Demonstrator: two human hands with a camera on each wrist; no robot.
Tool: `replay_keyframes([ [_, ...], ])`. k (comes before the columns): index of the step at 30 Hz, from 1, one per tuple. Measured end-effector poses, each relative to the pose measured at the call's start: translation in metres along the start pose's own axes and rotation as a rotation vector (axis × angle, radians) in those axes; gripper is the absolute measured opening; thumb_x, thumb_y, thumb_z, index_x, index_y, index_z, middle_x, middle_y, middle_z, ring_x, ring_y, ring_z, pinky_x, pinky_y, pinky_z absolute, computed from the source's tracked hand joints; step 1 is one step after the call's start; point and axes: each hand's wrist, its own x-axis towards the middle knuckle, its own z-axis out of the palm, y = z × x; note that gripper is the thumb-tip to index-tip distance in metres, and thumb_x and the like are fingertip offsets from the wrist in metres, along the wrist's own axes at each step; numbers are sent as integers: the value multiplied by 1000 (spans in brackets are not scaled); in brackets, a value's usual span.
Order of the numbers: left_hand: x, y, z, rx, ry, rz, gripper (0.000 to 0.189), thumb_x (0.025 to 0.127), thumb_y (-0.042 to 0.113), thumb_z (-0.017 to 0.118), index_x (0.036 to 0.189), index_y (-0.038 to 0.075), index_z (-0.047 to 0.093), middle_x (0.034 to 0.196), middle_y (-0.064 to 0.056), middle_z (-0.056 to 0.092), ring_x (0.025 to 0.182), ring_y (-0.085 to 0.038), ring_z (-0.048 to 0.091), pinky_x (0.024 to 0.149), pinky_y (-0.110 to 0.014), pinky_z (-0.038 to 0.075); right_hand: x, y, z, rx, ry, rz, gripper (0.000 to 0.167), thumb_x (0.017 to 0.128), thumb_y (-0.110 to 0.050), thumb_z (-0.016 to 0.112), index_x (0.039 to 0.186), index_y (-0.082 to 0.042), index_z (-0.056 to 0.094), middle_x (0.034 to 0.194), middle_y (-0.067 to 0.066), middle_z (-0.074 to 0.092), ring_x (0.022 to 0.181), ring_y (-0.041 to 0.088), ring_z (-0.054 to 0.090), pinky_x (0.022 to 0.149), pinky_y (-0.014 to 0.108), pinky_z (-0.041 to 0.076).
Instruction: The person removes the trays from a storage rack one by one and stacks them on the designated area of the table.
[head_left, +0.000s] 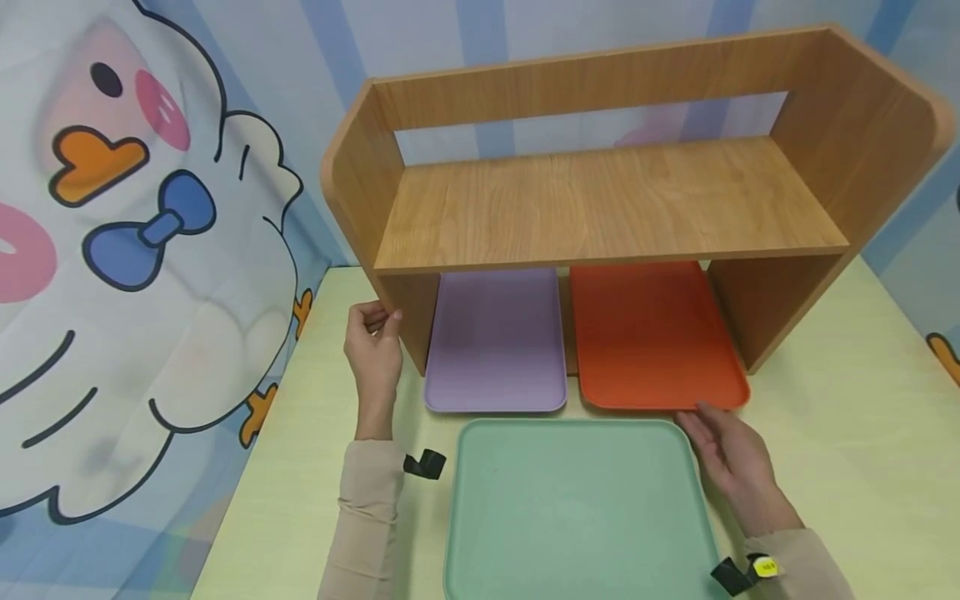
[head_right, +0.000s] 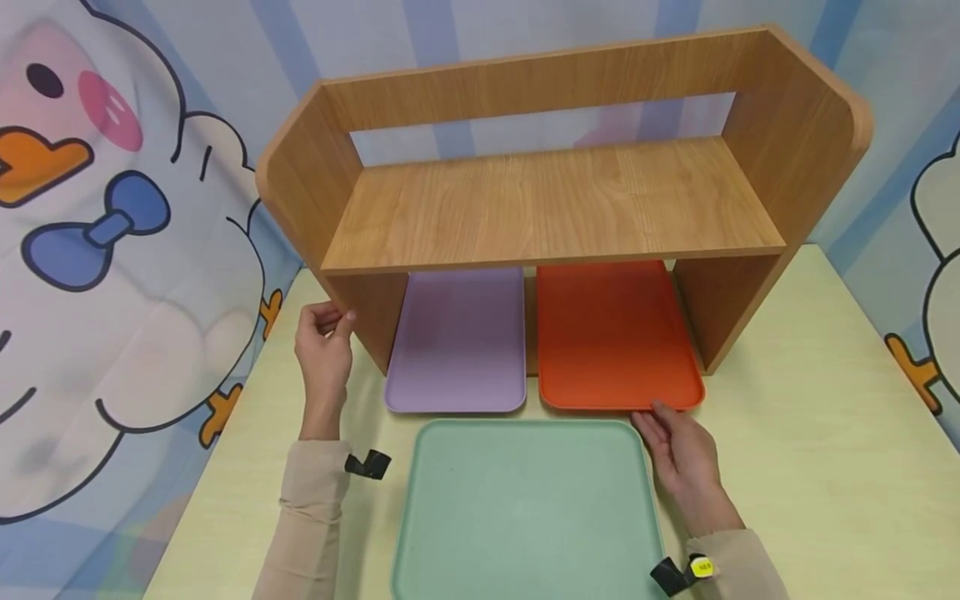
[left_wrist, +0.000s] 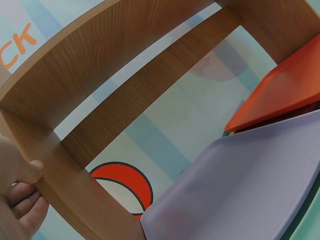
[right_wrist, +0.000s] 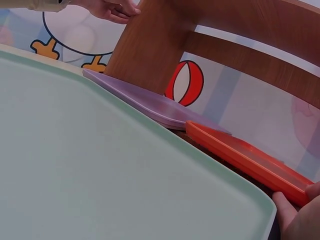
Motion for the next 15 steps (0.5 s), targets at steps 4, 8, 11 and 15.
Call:
replay_keyframes([
  [4,1,-1,0,-1,-3,2,24,92,10,61,114,2,53,109,-10,57,103,-19,56,93,-30,50,1,2,0,31,-42,-38,83,98,0,47,152,-17,-13,103,6,70,99,17,68,99,27,46],
  [8,1,-2,-1,-2,-1,2,24,92,9,61,114,2,54,109,-11,57,102,-19,56,93,-30,50,1,2,1,48,-59,-55,83,98,1,45,152,-18,-14,104,6,69,101,18,68,100,27,45],
  [11,0,-2,-1,-4,0,4,24,92,10,62,113,2,54,108,-10,57,102,-19,56,92,-31,50,2,2,1,54,-74,-67,82,98,2,44,151,-19,-15,105,6,69,102,19,67,101,28,44],
  [15,1,-2,0,-5,-3,7,24,92,10,61,114,2,54,109,-11,57,102,-19,56,93,-30,50,2,2,0,75,-84,-82,82,98,3,43,151,-22,-15,107,7,67,102,20,67,102,30,44],
])
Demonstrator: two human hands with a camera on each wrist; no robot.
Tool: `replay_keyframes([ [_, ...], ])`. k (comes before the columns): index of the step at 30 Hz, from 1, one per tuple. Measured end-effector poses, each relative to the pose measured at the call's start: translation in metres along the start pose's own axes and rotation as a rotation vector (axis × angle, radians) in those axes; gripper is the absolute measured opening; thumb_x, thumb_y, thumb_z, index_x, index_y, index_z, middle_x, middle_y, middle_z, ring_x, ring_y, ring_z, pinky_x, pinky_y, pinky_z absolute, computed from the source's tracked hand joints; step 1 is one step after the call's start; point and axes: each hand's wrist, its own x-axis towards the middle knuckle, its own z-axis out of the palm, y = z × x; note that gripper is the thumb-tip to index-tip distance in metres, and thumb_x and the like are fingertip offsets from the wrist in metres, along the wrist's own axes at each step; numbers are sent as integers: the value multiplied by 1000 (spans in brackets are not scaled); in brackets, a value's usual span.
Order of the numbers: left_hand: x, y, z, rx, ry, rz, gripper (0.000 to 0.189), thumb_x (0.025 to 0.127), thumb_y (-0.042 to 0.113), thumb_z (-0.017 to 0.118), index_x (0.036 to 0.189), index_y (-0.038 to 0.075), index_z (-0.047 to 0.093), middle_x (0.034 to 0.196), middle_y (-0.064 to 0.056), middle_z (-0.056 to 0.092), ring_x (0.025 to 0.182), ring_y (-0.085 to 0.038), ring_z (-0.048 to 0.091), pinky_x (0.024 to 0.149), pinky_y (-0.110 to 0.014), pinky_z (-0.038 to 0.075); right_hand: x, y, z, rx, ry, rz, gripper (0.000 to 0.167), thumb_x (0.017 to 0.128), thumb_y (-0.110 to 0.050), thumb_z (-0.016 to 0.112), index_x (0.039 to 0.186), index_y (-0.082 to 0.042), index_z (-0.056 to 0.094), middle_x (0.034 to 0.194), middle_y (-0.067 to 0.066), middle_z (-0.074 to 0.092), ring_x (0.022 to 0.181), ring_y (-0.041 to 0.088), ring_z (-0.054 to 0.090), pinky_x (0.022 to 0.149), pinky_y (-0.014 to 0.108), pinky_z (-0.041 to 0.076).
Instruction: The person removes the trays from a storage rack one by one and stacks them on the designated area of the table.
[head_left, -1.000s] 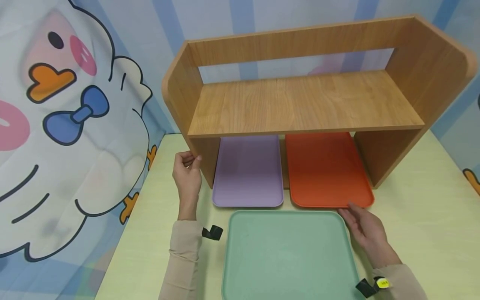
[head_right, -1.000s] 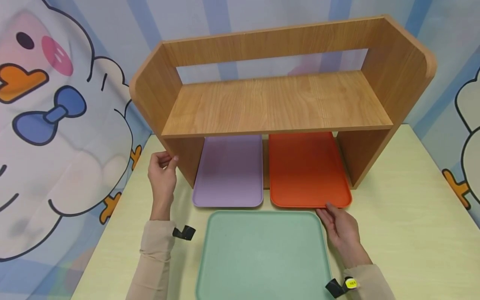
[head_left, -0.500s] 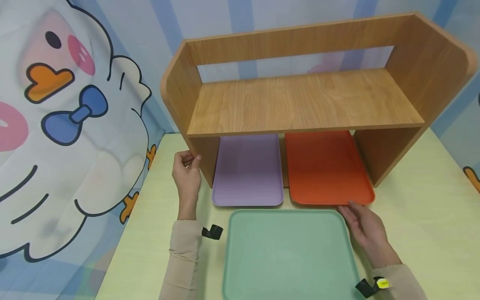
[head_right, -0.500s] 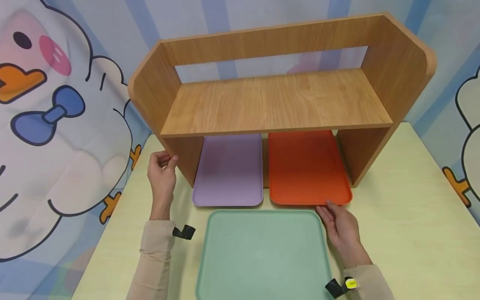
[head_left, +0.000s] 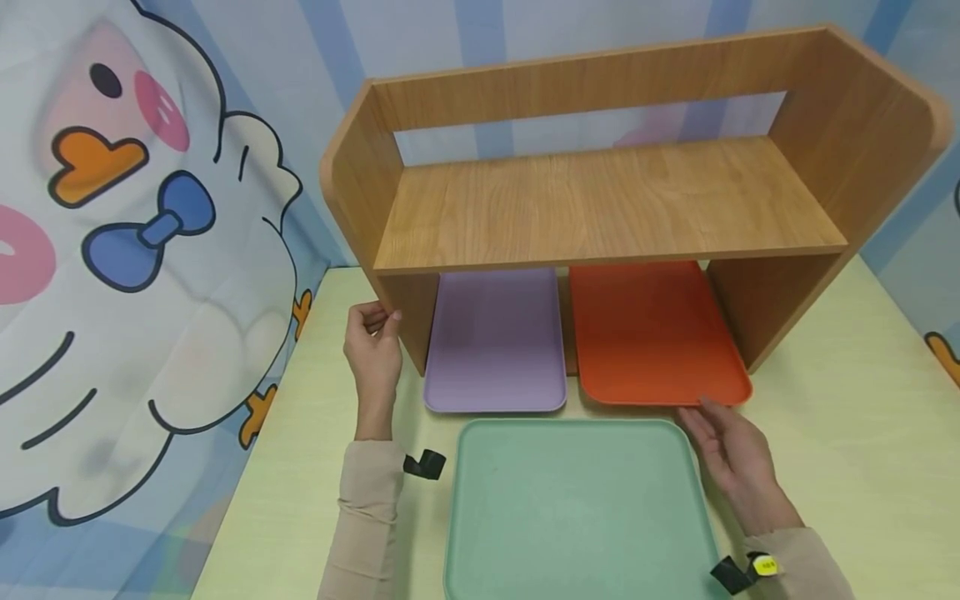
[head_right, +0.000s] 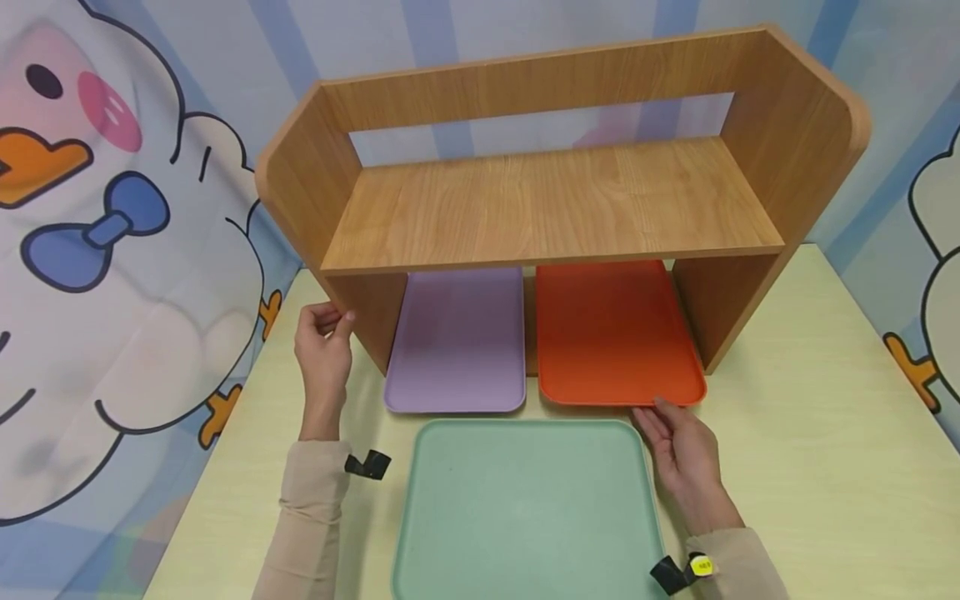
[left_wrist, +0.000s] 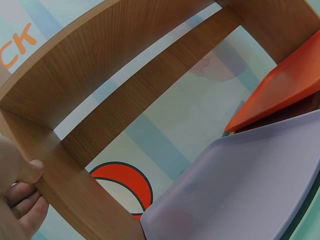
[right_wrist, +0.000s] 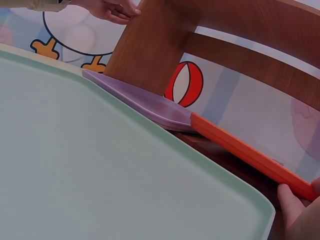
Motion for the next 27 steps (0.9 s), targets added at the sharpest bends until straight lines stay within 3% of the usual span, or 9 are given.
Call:
replay_keyframes([
  [27,0,0,0,-6,-4,-2,24,92,9,60,115,3,53,110,-10,57,104,-19,56,93,-31,50,-7,-4,0,29,12,-27,82,97,2,46,153,-23,-9,107,8,67,101,22,67,100,31,47],
])
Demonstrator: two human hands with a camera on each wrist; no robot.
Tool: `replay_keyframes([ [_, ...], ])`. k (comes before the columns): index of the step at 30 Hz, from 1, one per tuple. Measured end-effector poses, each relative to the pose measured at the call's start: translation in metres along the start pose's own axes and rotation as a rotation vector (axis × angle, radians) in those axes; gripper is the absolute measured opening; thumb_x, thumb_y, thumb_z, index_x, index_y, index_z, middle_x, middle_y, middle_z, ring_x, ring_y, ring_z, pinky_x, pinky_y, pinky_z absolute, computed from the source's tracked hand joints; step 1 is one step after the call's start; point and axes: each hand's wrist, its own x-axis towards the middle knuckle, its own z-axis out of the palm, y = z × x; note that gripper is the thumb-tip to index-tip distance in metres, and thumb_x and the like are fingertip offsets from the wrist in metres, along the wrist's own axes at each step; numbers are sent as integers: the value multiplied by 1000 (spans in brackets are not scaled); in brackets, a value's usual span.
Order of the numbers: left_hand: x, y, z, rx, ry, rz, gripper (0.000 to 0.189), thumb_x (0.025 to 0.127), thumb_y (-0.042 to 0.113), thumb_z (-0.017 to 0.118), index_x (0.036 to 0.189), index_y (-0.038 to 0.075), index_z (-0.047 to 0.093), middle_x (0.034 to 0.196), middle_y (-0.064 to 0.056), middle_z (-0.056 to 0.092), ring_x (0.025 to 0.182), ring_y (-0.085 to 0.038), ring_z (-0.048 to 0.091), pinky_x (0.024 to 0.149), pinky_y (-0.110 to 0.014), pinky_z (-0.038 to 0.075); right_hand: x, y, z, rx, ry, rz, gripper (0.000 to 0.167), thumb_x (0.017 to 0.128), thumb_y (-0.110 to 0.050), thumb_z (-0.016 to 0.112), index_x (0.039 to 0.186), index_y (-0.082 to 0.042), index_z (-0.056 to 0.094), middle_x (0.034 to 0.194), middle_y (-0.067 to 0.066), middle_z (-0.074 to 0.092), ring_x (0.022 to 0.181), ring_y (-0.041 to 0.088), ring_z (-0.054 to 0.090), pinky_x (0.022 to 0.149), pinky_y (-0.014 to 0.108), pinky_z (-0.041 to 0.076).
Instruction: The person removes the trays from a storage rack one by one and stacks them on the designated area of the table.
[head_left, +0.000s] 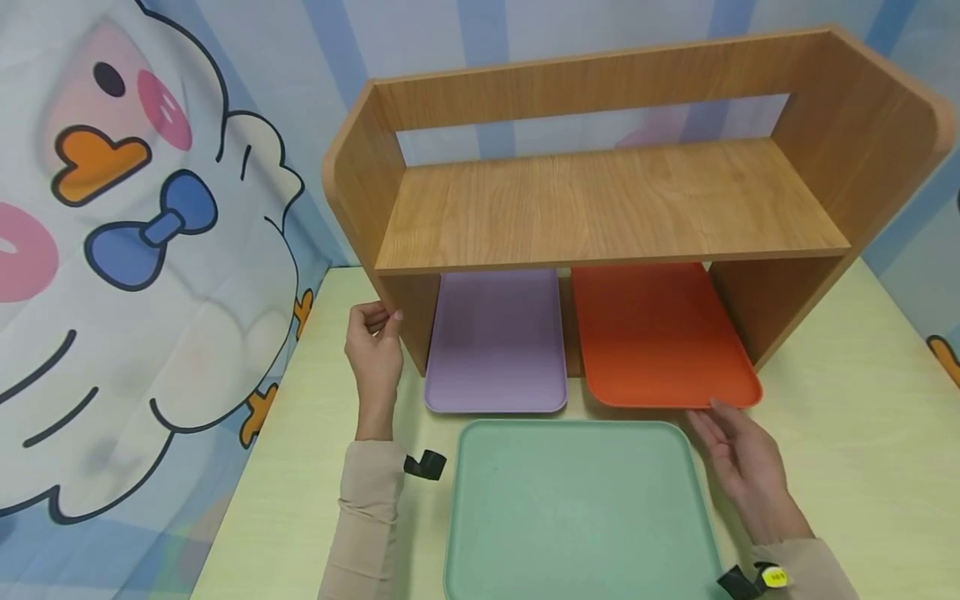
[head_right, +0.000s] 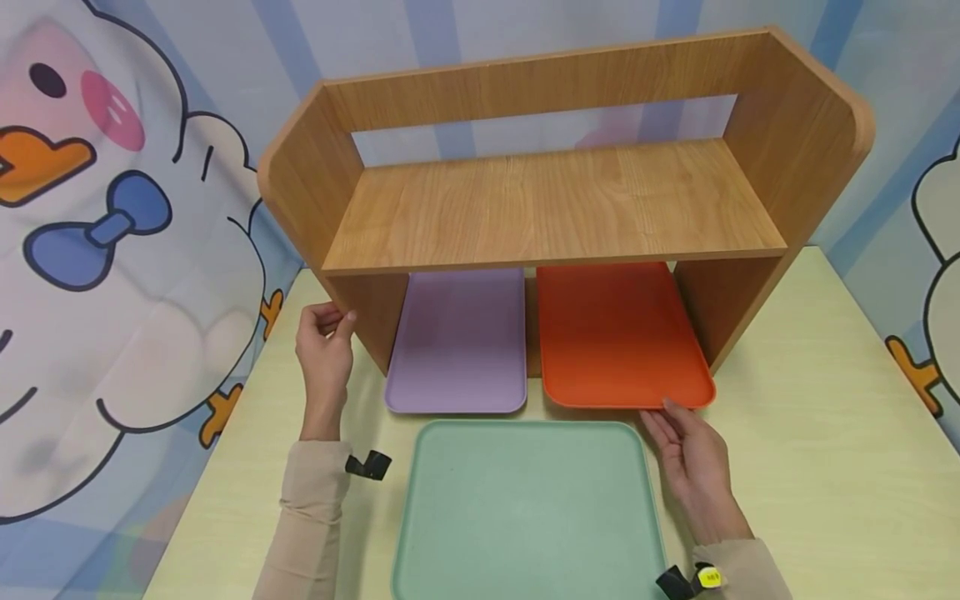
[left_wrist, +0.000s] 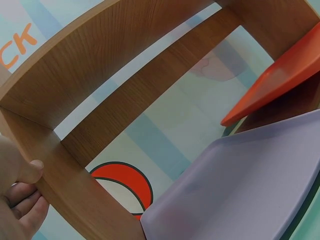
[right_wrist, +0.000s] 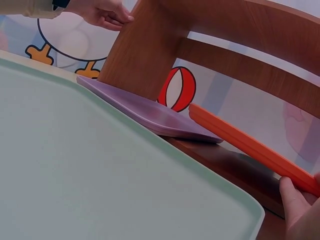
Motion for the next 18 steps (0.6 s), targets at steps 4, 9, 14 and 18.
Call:
replay_keyframes([
  [4,0,0,0,0,-1,-2,24,92,10,61,114,3,53,110,-10,57,103,-19,56,93,-30,50,-1,-1,0,2,-10,-10,82,97,3,45,152,-21,-10,108,9,67,101,22,67,98,32,49],
  [9,0,0,0,-2,-2,-8,24,92,10,60,114,3,53,110,-10,57,104,-19,55,93,-29,50,-3,-4,-2,32,-14,-20,78,97,6,44,153,-21,-3,108,11,67,101,24,67,97,33,49],
  [14,0,0,0,-4,-4,-9,24,93,10,60,115,3,53,110,-10,56,104,-18,55,93,-29,50,-4,-8,-2,40,0,-30,73,96,6,44,152,-22,8,106,12,67,100,25,68,96,33,51],
  [18,0,-1,0,-2,-3,-2,24,92,10,61,114,3,53,110,-10,57,103,-19,55,93,-30,50,-5,-11,-2,46,5,-39,71,96,7,44,152,-22,12,105,13,67,99,25,68,94,34,52],
])
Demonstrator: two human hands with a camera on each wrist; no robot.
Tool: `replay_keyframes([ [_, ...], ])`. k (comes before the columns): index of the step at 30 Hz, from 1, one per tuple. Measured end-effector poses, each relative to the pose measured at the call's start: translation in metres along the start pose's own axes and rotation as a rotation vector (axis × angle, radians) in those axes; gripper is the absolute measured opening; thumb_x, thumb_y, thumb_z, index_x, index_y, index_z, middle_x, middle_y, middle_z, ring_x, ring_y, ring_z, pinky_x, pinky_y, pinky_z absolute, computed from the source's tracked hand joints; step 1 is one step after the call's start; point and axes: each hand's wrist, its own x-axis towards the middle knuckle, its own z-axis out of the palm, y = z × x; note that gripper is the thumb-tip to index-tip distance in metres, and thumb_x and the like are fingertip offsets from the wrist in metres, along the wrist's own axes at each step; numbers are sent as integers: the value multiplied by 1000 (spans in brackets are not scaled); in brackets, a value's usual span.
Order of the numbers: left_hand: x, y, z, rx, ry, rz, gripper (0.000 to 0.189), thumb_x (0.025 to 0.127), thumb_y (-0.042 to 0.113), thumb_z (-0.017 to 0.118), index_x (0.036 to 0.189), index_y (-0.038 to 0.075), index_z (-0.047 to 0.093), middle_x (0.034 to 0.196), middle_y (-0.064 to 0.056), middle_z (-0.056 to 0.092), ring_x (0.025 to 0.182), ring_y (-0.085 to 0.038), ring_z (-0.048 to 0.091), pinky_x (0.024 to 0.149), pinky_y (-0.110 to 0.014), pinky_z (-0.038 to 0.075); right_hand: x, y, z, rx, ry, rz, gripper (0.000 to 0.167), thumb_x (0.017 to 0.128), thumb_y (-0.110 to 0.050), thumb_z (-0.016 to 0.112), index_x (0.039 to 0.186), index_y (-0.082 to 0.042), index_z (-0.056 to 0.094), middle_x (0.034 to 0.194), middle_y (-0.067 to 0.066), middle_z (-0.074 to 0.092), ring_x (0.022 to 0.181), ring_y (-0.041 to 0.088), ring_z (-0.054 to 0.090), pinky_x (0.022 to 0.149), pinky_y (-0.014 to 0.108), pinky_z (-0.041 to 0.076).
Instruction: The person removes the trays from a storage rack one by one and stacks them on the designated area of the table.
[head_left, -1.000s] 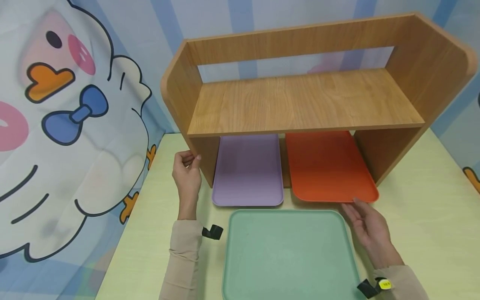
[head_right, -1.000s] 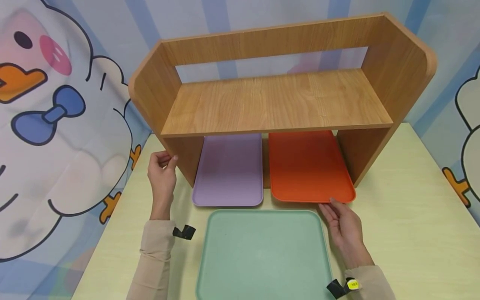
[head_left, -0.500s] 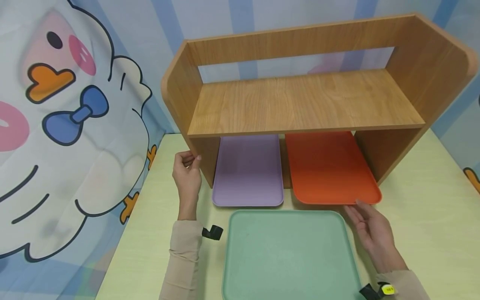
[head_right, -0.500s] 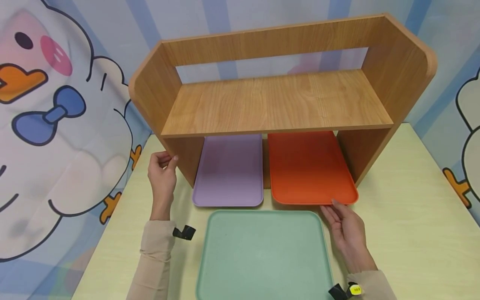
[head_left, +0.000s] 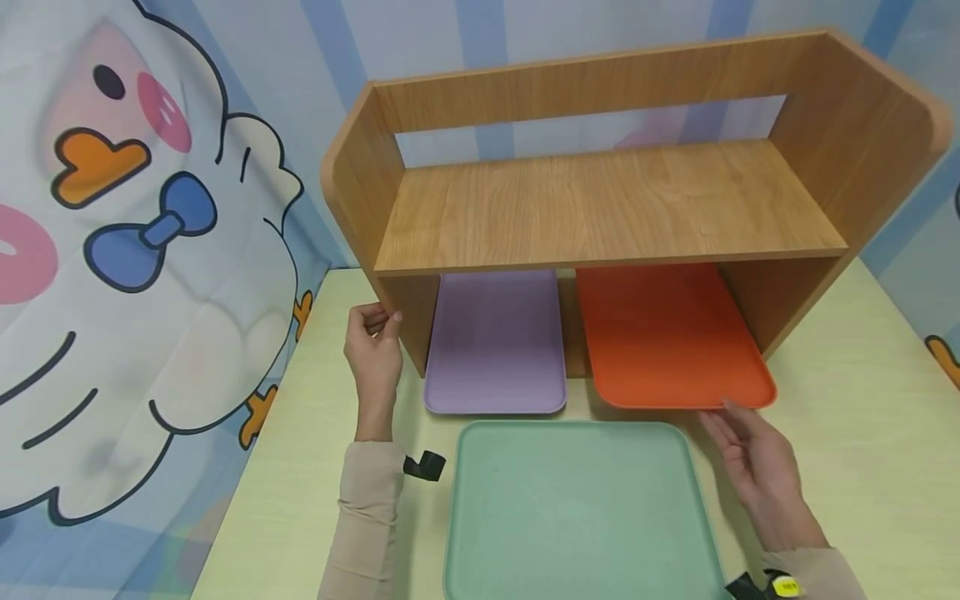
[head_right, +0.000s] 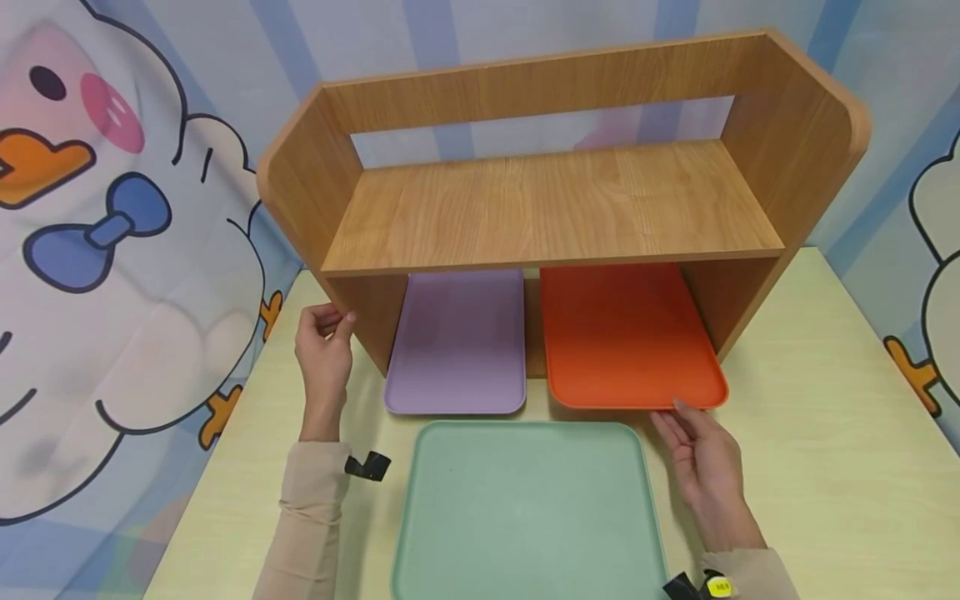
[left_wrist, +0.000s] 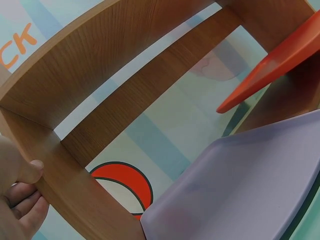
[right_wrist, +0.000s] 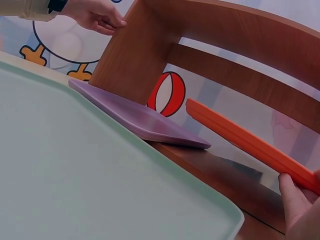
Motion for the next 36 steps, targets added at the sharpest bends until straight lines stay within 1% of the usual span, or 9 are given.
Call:
replay_keyframes([
  [1,0,0,0,1,0,2,24,92,10,61,114,3,53,110,-10,57,103,-19,56,93,-30,50,-1,0,0,6,-2,-4,64,96,7,44,149,-22,23,105,13,67,99,25,68,94,34,52],
  [2,0,0,0,2,1,3,24,92,10,60,114,2,53,110,-10,57,103,-19,56,93,-30,50,-1,-1,0,6,-3,-9,61,96,7,44,147,-20,26,105,13,67,99,25,68,95,34,52],
  [3,0,-1,0,3,1,4,24,92,10,60,114,3,53,110,-10,57,103,-19,56,93,-30,50,-2,-1,1,10,-9,-13,53,96,8,43,141,-18,35,106,14,67,100,26,68,95,35,51],
  [5,0,-1,0,4,1,4,24,92,10,60,115,3,53,110,-10,57,103,-19,56,93,-30,50,-3,-2,1,12,-19,-23,36,96,8,43,126,-11,44,107,15,67,101,26,67,95,35,51],
  [8,0,0,0,4,3,4,24,92,10,60,115,3,53,110,-10,57,103,-19,56,93,-30,50,-4,-3,2,10,-40,-32,35,96,8,42,125,-10,45,109,15,67,102,26,67,96,35,50],
  [9,0,0,0,2,3,5,24,92,10,60,115,3,53,110,-10,57,103,-19,56,93,-30,50,-4,-3,2,11,-49,-35,29,96,8,42,120,-7,47,109,15,67,103,27,67,96,35,50],
  [15,0,0,0,-4,-2,10,25,92,9,60,115,2,53,110,-11,56,103,-19,56,92,-30,50,-4,-4,2,15,-84,-44,32,96,8,40,123,-7,48,112,16,68,106,27,66,95,37,50],
  [24,0,0,0,-4,0,8,24,92,9,60,114,2,53,110,-11,56,103,-19,55,92,-30,50,-6,-6,4,-9,-108,-59,28,97,9,39,115,-5,54,111,18,68,105,28,66,90,38,54],
  [36,0,1,0,-28,5,16,24,91,8,61,113,1,54,108,-11,57,102,-19,55,92,-30,50,-7,-7,4,-57,-181,-70,33,98,8,37,118,-6,59,116,18,67,108,27,65,90,39,52],
])
